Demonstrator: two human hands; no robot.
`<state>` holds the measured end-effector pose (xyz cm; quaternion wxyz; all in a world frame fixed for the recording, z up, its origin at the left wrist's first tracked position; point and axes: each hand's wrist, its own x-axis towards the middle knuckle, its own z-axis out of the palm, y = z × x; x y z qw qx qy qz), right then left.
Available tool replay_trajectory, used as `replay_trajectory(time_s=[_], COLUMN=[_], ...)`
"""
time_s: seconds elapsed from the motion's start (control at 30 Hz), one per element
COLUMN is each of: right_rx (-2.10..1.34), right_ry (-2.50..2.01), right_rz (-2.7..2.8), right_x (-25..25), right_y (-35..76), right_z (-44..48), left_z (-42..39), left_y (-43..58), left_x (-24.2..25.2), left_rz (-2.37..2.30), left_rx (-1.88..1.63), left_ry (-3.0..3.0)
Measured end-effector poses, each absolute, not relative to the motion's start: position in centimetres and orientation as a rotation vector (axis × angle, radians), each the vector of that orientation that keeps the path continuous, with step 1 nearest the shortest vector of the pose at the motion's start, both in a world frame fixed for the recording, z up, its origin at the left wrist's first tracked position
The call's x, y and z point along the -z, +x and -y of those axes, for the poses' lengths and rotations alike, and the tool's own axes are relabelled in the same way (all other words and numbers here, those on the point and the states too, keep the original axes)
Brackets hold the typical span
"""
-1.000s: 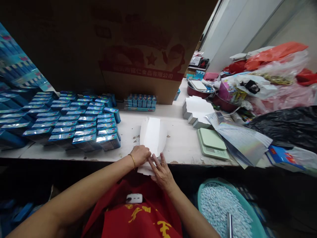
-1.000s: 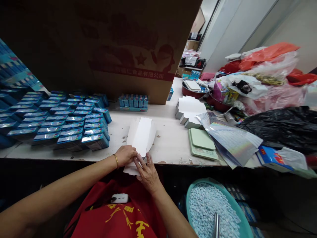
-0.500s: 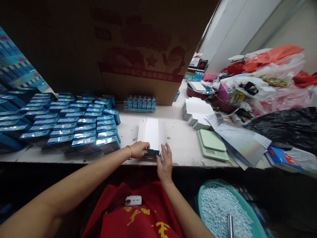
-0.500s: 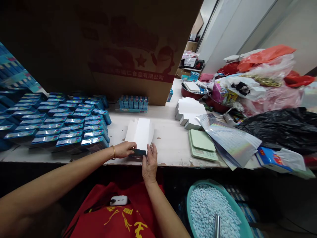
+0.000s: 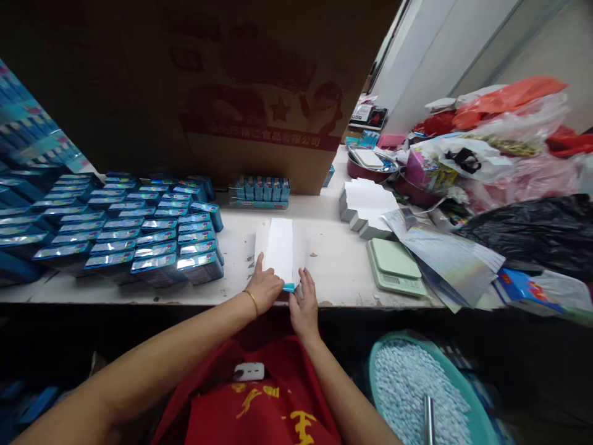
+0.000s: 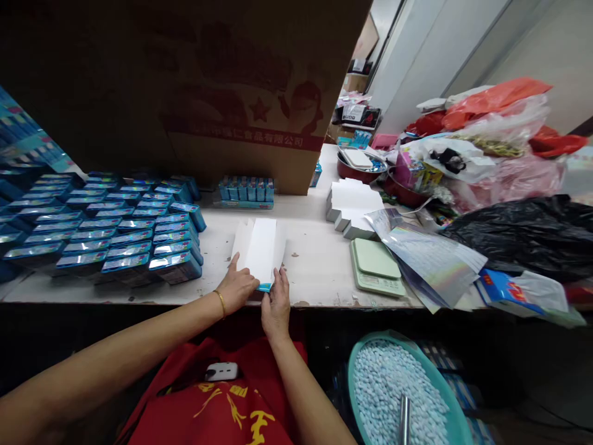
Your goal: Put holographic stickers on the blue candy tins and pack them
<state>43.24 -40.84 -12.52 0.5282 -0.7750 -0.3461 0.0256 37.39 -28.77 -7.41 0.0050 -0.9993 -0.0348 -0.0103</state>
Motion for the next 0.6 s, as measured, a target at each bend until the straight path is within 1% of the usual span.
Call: replay_trajectory(time_s=[0.1, 0.2, 0.43, 0.6], right_rx=[-0.071, -0.041, 0.412, 0.483], right_ry=[-1.844, -1.868, -2.168, -2.363], right_rz=[0.840, 0.896, 1.307, 1.479], right_x=[12.7, 12.5, 11.8, 11.6], right_y=[43.1, 43.1, 43.2, 43.9], right_z=[40.8, 41.3, 42.7, 42.1], left_z=[29.0, 28.9, 28.3, 28.3], left_y=[38.6, 39.1, 38.8, 39.1], left_x=[6.7, 6.3, 6.7, 6.3], left_rz=[0.050, 0.114, 0.237, 0.252], left_rx=[-0.143, -0.299, -0.418, -0.505], left_ry=[-3.138, -3.155, -3.198, -3.196])
